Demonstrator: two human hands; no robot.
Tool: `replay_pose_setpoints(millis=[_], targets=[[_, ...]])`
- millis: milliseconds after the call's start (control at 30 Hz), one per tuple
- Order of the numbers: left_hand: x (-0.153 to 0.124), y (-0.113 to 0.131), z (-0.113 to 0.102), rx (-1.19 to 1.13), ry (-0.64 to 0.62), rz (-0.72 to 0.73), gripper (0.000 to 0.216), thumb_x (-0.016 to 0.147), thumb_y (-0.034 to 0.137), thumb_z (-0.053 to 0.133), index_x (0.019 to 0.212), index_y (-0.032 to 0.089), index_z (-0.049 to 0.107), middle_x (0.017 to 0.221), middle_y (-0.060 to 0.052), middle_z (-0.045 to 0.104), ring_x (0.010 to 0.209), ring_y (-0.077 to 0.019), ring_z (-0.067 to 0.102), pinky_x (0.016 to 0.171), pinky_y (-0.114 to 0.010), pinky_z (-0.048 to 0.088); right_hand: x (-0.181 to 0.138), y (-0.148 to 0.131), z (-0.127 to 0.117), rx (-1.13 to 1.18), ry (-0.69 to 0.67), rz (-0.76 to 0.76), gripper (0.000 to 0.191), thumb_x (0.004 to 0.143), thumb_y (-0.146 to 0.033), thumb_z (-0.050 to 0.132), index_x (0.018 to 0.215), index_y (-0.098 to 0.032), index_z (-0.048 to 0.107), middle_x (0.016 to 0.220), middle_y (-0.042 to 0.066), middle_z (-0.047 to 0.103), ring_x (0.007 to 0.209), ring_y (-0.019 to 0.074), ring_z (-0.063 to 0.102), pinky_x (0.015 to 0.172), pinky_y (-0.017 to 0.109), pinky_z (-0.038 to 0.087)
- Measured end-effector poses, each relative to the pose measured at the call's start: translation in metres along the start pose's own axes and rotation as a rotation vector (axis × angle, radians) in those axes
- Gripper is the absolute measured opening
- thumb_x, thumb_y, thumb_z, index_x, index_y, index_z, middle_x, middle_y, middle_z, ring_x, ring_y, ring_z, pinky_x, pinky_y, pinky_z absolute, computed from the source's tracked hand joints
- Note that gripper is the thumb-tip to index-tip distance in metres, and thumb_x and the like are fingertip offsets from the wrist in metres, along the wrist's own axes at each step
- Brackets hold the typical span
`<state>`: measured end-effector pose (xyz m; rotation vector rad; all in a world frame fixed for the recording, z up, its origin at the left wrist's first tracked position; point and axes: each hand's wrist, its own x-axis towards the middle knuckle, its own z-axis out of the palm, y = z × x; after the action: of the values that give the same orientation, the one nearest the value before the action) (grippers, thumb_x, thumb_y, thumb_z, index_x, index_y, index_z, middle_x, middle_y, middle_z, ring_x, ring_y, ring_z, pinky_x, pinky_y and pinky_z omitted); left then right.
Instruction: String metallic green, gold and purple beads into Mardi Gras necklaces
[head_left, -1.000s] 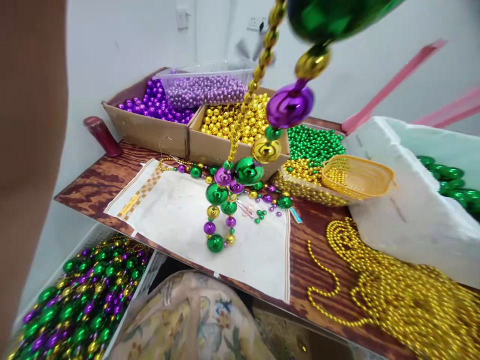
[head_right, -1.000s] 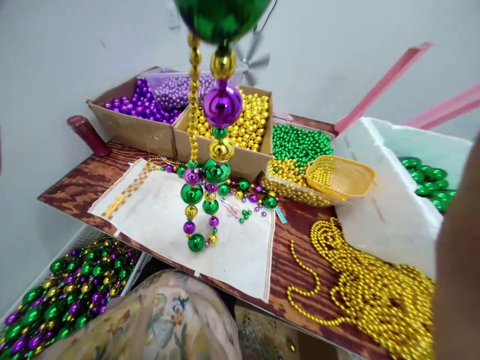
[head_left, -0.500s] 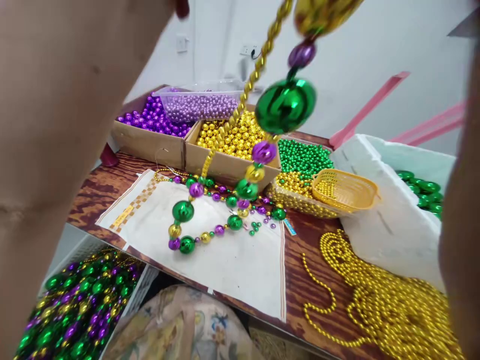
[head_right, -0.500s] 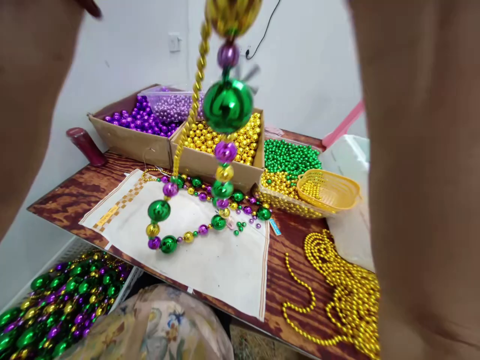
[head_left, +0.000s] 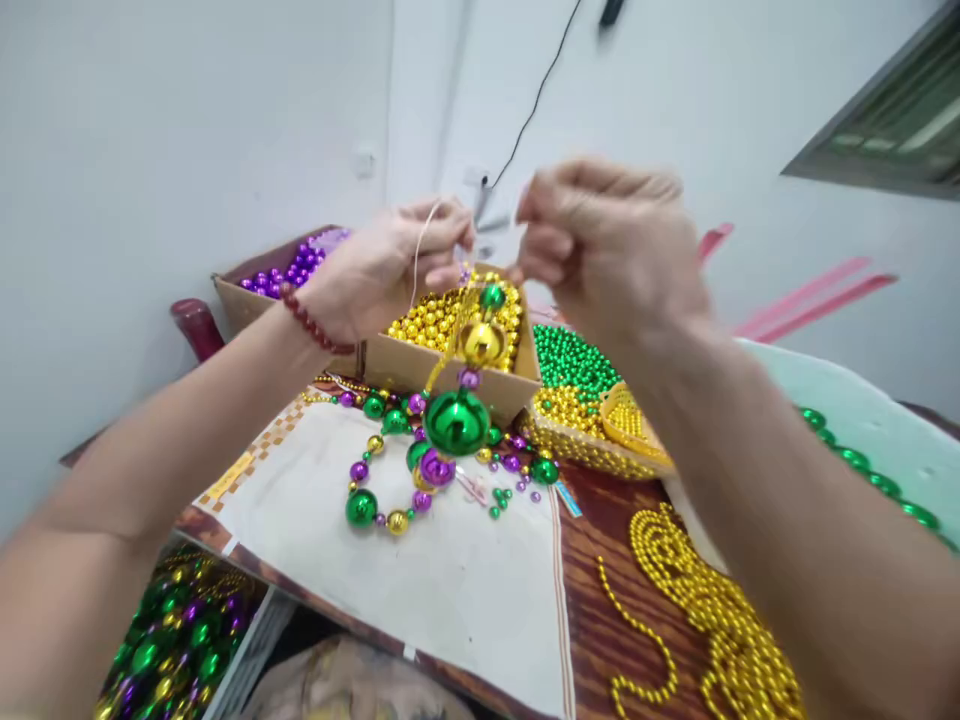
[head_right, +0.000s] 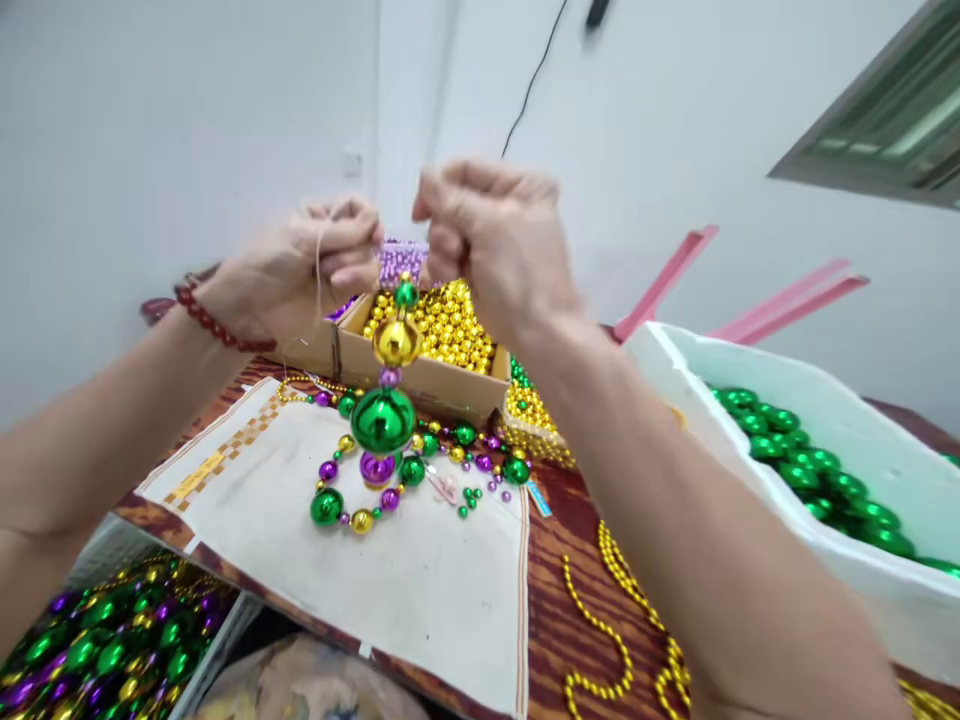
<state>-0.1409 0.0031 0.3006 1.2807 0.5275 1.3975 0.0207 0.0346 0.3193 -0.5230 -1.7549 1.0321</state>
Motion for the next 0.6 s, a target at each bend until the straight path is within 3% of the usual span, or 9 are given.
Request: replay_pose_setpoints(millis=[133,267,500,600], targets=[[-0.018,-0.024,-0.013,-0.029,0.108,0.09,0.024,0.09,0.018,0.065,0.067,0.014,0.06,0.055,0.005,0.047,0.049,-0.0049,0.051,0.055,-0.02,0.044,-0.022,0.008,0.011,-0.08,-0.125,0.095,0.026,0.092,-0.026,0.065,0.068,-0.016,0.062,0.053,-0.004,0.05,0.046,0.0057,0.043,0.046,0.02,0.041],[-0.033,-0.046,-0.015,0.052,0.175,0.204,0.022,0.084,0.03,0.074,0.07,0.017,0.063,0.061,0.003,0.054,0.058,-0.0074,0.052,0.062,-0.022,0.045,-0.042,0.024,0.019,-0.152,-0.234,0.158,0.03,0.087,-0.036,0.07,0.066,-0.015,0.065,0.055,-0.001,0.059,0.047,0.0062,0.049,0.045,0.02,0.041],[-0.046,-0.068,-0.021,0.268,0.193,0.256,0.024,0.084,0.037,0.072,0.07,0.018,0.067,0.064,0.002,0.055,0.063,-0.0092,0.05,0.067,-0.022,0.044,-0.06,0.053,0.024,-0.137,-0.138,0.176,0.025,0.084,-0.036,0.069,0.071,-0.015,0.068,0.055,-0.002,0.06,0.043,0.0049,0.048,0.042,0.019,0.037],[-0.05,-0.076,-0.018,0.285,0.17,0.224,0.023,0.086,0.034,0.069,0.07,0.018,0.067,0.063,0.002,0.056,0.063,-0.0092,0.052,0.068,-0.022,0.045,-0.067,0.066,0.026,-0.125,-0.184,0.226,0.021,0.086,-0.028,0.063,0.069,-0.016,0.064,0.055,-0.003,0.059,0.042,0.0043,0.047,0.041,0.018,0.036]])
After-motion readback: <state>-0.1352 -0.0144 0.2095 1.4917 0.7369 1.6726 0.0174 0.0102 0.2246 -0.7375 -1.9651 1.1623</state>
